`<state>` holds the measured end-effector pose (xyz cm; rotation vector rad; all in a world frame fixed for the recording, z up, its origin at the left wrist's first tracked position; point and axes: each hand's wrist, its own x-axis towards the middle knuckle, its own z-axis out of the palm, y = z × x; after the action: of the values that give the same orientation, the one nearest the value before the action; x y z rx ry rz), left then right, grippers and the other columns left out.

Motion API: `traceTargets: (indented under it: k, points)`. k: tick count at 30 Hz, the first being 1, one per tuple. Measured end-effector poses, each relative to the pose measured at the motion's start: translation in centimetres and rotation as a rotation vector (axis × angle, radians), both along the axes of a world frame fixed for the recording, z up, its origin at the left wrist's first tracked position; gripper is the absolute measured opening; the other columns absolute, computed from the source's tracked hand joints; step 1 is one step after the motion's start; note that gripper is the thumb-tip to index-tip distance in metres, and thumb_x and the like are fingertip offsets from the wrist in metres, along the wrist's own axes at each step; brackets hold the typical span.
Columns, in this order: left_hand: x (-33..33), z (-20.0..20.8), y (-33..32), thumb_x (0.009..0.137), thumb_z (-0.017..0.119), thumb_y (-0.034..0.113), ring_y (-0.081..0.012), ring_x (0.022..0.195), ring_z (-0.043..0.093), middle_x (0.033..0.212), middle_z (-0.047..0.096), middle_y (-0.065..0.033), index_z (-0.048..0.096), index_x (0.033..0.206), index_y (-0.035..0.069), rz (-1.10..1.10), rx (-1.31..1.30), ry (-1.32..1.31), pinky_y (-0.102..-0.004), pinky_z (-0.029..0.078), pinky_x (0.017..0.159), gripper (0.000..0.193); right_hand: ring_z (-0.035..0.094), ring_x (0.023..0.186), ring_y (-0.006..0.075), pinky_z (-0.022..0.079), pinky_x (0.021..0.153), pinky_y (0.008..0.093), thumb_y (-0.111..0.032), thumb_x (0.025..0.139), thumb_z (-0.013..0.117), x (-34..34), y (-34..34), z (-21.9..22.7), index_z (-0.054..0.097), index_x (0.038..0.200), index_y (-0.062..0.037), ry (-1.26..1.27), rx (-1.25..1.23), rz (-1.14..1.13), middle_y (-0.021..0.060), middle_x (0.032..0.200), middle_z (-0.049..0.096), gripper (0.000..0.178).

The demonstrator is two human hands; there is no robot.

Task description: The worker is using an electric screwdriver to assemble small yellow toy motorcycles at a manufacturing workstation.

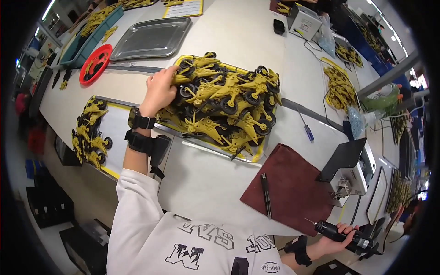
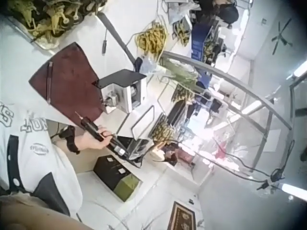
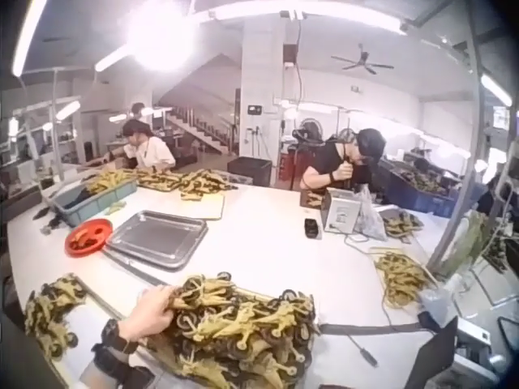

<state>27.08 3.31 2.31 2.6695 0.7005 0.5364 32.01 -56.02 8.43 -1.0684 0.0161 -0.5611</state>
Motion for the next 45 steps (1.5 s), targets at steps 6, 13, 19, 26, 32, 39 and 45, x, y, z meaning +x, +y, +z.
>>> traceTargets:
  k: [6,13,19,26,32,39,45]
  points:
    - [-0.6,6.6,-7.6,0.084,0.048,-0.007,-0.0126,0.090,0.056,0.097,0.058,-0.0088,0.045,0.122,0.002,-0.100,-0.450,-0.655,-0.0223,0.045,0.076,0.039,0.038,0.056,0.0085,0.034,0.060,0.0249,-0.014,0.088,0.049,-0.7,0.2,-0.9,0.043,0.111,-0.0040,0.095,-0.003,-0.099,-0.0010,0.070,0.041,0.026]
    - [-0.6,5.0,-22.2,0.083,0.058,-0.002,-0.0163,0.099,0.059,0.112,0.057,-0.0137,0.028,0.127,0.001,-0.867,-1.064,-0.134,-0.0288,0.046,0.083,0.053,0.038,0.061,0.0115,0.036,0.066,0.0292,-0.015,0.092,0.047,-0.6,0.8,-1.5,0.043,0.111,-0.0043,0.035,0.032,0.153,0.0002,0.073,0.041,0.023]
    - [1.1,2.1,-25.5,0.089,0.050,0.005,-0.0166,0.100,0.057,0.112,0.057,-0.0129,0.024,0.131,0.001,-0.813,-1.450,0.123,-0.0307,0.046,0.084,0.049,0.039,0.057,0.0113,0.034,0.060,0.0276,-0.016,0.088,0.052,-0.4,2.3,-1.1,0.043,0.111,-0.0037,0.054,0.055,0.108,0.0010,0.071,0.041,0.028]
    - [3.1,1.6,-28.4,0.079,0.058,0.001,-0.0178,0.098,0.056,0.098,0.058,-0.0049,0.049,0.119,0.007,-1.019,-0.773,-0.087,-0.0351,0.042,0.087,0.042,0.040,0.057,0.0117,0.033,0.060,0.0277,-0.014,0.088,0.053,-0.9,1.9,-1.4,0.043,0.113,-0.0053,0.075,0.102,0.107,0.0014,0.071,0.041,0.028]
    - [5.2,-0.2,-30.8,0.064,0.067,0.005,-0.0225,0.103,0.055,0.107,0.058,-0.0050,0.062,0.097,0.015,-1.130,-0.044,-0.414,-0.0426,0.037,0.095,0.035,0.040,0.058,0.0116,0.034,0.060,0.0283,-0.015,0.087,0.054,-0.3,1.5,-0.9,0.043,0.112,-0.0054,0.030,0.100,0.131,0.0011,0.071,0.041,0.028]
    - [3.4,-2.5,-29.5,0.064,0.058,-0.004,-0.0341,0.125,0.040,0.130,0.046,-0.0157,0.059,0.109,0.010,-1.102,-0.358,-0.145,-0.0514,0.025,0.106,0.047,0.042,0.058,0.0125,0.036,0.061,0.0285,-0.014,0.087,0.055,-0.4,0.7,-1.7,0.043,0.113,-0.0048,0.039,0.107,0.131,0.0020,0.071,0.042,0.029]
    - [3.4,-1.0,-29.5,0.061,0.076,0.035,-0.0385,0.134,0.022,0.144,0.022,-0.0230,0.037,0.135,0.010,-1.028,-0.245,0.142,-0.0531,0.017,0.107,0.087,0.042,0.057,0.0135,0.036,0.062,0.0295,-0.014,0.086,0.056,-0.3,1.2,-1.8,0.043,0.112,-0.0042,0.043,0.111,0.160,0.0029,0.071,0.043,0.030]
